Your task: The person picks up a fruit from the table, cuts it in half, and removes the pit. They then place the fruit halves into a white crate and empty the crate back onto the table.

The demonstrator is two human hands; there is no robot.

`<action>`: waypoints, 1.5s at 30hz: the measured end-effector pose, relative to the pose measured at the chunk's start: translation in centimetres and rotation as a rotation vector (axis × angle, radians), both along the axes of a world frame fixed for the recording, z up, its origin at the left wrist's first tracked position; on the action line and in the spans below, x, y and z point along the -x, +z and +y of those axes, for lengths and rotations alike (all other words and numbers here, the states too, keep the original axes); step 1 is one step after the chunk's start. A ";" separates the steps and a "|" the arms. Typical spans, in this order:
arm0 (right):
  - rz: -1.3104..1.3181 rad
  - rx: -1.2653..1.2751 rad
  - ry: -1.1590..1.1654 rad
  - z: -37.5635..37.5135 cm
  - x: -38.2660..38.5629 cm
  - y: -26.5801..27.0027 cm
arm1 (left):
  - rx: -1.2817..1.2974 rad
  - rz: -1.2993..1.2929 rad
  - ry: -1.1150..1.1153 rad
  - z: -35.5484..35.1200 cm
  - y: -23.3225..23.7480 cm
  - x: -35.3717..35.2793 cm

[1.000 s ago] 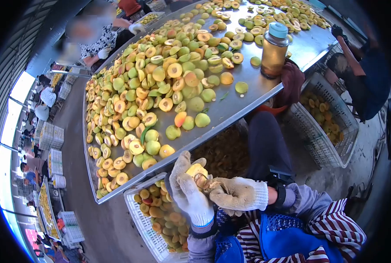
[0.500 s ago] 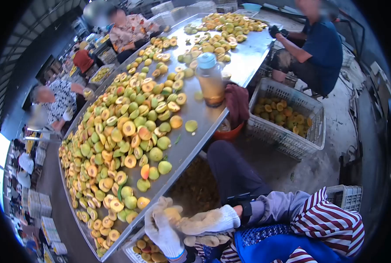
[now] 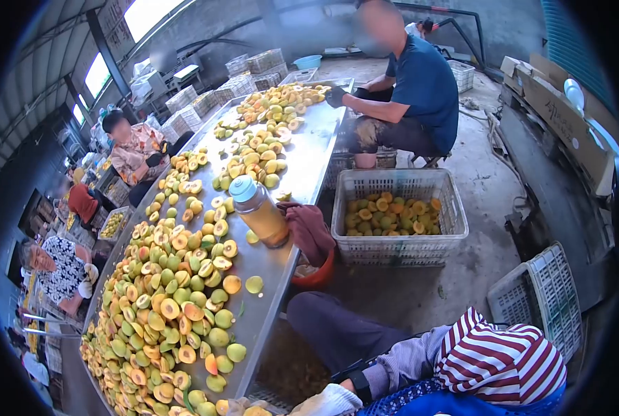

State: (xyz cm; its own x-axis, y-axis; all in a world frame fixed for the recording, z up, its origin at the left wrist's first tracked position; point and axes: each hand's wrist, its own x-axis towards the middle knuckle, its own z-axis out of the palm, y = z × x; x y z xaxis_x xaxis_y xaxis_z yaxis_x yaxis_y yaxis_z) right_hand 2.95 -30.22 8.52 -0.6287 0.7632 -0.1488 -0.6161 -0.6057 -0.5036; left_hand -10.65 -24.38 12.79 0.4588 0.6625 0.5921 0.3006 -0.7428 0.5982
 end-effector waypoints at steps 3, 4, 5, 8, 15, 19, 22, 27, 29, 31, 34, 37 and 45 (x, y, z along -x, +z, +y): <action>0.012 0.016 0.009 -0.1 0.1 -0.4 | 0.461 -0.209 0.023 -0.2 1.2 -0.7; 0.023 0.024 0.018 -0.1 0.2 -0.5 | 0.709 -0.268 0.069 -0.5 1.6 -0.7; 0.031 0.033 0.031 -0.2 0.3 -0.6 | 0.764 -0.311 0.080 -0.8 1.7 -0.6; 0.049 0.044 0.054 -0.2 0.4 -1.0 | 0.802 -0.410 0.029 -0.8 1.0 -0.6; 0.067 0.230 0.109 -1.5 0.9 -0.2 | 0.767 -0.446 -0.051 -0.1 0.2 -0.9; 0.447 0.117 0.175 -1.0 -0.5 0.0 | 0.938 -0.488 -0.021 0.6 -2.2 -0.5; 0.410 0.171 0.085 -1.4 0.1 -0.2 | 0.758 -0.728 -0.060 0.0 -3.6 -1.1; 0.295 0.110 0.130 -1.4 0.2 -1.2 | 1.072 -0.813 -0.151 -0.4 -2.8 -0.3; 0.248 0.117 0.104 -1.4 0.5 -2.2 | 1.219 -0.906 -0.224 0.1 -3.5 -0.2; 0.164 0.149 0.040 -1.7 1.5 -4.1 | 1.406 -1.044 -0.364 0.8 -3.9 -0.1; 0.312 0.065 0.155 -1.4 0.9 -4.1 | 1.424 -0.780 -0.161 1.2 -2.7 -0.4; 0.339 0.022 0.159 -1.0 -0.5 -2.5 | 1.152 -0.815 0.134 3.0 -4.7 1.7; -0.127 0.132 0.212 0.4 -1.0 -3.3 | 0.160 0.492 0.659 6.2 -9.6 13.7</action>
